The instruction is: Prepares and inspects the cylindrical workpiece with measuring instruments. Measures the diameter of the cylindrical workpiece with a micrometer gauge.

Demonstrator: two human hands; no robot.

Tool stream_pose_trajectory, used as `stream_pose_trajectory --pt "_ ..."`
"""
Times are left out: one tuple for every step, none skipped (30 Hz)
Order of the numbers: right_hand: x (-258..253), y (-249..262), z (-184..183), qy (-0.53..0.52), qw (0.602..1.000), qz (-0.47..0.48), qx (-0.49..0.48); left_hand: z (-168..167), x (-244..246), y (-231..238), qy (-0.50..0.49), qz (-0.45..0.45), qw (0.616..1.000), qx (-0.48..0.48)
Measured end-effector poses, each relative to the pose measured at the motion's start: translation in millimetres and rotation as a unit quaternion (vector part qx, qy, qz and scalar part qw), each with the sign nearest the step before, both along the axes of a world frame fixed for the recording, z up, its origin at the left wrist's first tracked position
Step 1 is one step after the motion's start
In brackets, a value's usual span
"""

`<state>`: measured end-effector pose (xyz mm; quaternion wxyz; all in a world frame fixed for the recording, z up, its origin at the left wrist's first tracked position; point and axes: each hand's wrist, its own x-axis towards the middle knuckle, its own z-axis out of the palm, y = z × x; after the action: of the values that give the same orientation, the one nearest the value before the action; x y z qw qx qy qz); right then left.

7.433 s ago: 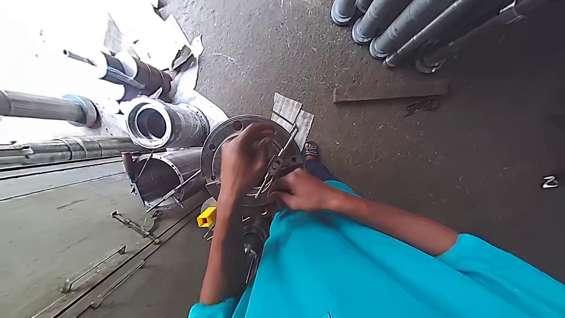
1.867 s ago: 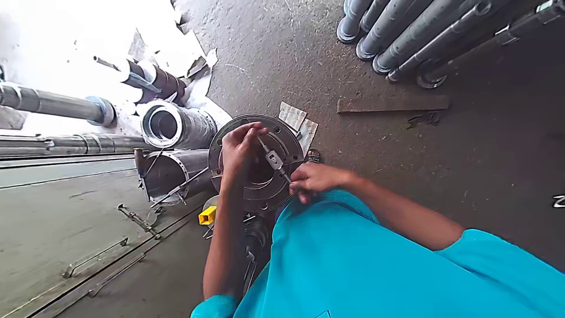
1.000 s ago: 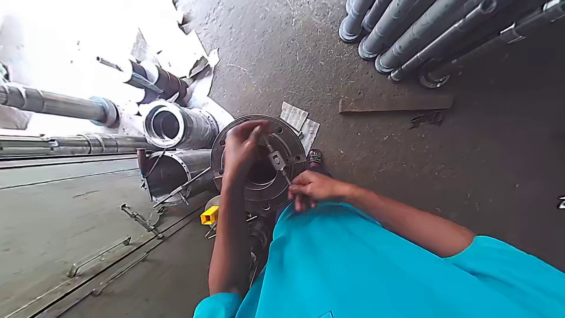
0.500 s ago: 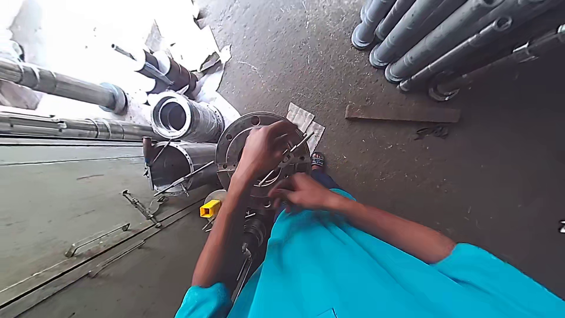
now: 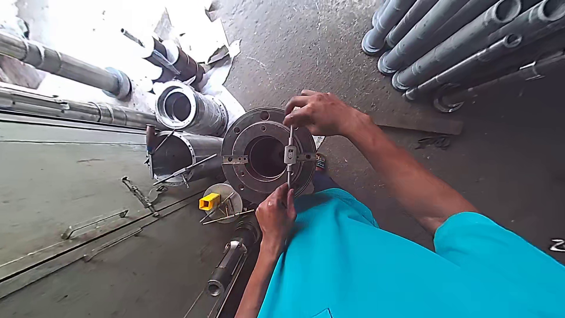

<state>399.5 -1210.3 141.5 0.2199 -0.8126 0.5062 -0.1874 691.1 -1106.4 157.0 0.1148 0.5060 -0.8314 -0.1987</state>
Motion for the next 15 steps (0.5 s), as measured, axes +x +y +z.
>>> stream_pose_trajectory --pt "-3 8 5 0.016 1.0 -0.003 0.011 -1 4 -3 -0.005 0.003 1.0 -0.016" --pt "-5 20 10 0.026 0.999 -0.01 0.023 -3 11 -9 -0.009 0.004 0.999 -0.031" --pt "-8 34 13 0.034 0.999 -0.024 0.032 -5 17 -19 -0.011 0.004 0.999 -0.046" --pt "-9 50 14 0.041 0.997 -0.045 0.038 -7 21 -30 -0.012 0.005 0.998 -0.058" --pt "-8 67 13 0.045 0.995 -0.069 0.05 -9 24 -42 -0.015 0.003 0.998 -0.062" --pt "-3 84 13 0.047 0.992 -0.097 0.065 -10 25 -53 -0.018 -0.009 0.997 -0.069" --pt "4 97 12 0.05 0.988 -0.125 0.075 -13 26 -62 -0.019 -0.026 0.997 -0.077" --pt "13 108 12 0.057 0.984 -0.153 0.076 -16 26 -72 -0.019 -0.041 0.995 -0.086" --pt "23 116 13 0.069 0.978 -0.181 0.075 -19 27 -80 -0.018 -0.055 0.994 -0.092" --pt "33 124 15 0.077 0.972 -0.21 0.074 -20 27 -88 -0.016 -0.071 0.992 -0.1" --pt "43 131 17 0.086 0.966 -0.235 0.07 -21 27 -96 -0.014 -0.085 0.991 -0.104" --pt "54 139 19 0.093 0.96 -0.256 0.069 -20 26 -103 -0.012 -0.097 0.99 -0.104" --pt "63 146 21 0.096 0.955 -0.273 0.066 -19 25 -108 -0.01 -0.106 0.989 -0.1" --pt "67 150 22 0.099 0.953 -0.28 0.066 -19 23 -112 -0.009 -0.112 0.989 -0.098" --pt "65 152 23 0.097 0.953 -0.279 0.073 -19 23 -113 -0.007 -0.115 0.989 -0.096"
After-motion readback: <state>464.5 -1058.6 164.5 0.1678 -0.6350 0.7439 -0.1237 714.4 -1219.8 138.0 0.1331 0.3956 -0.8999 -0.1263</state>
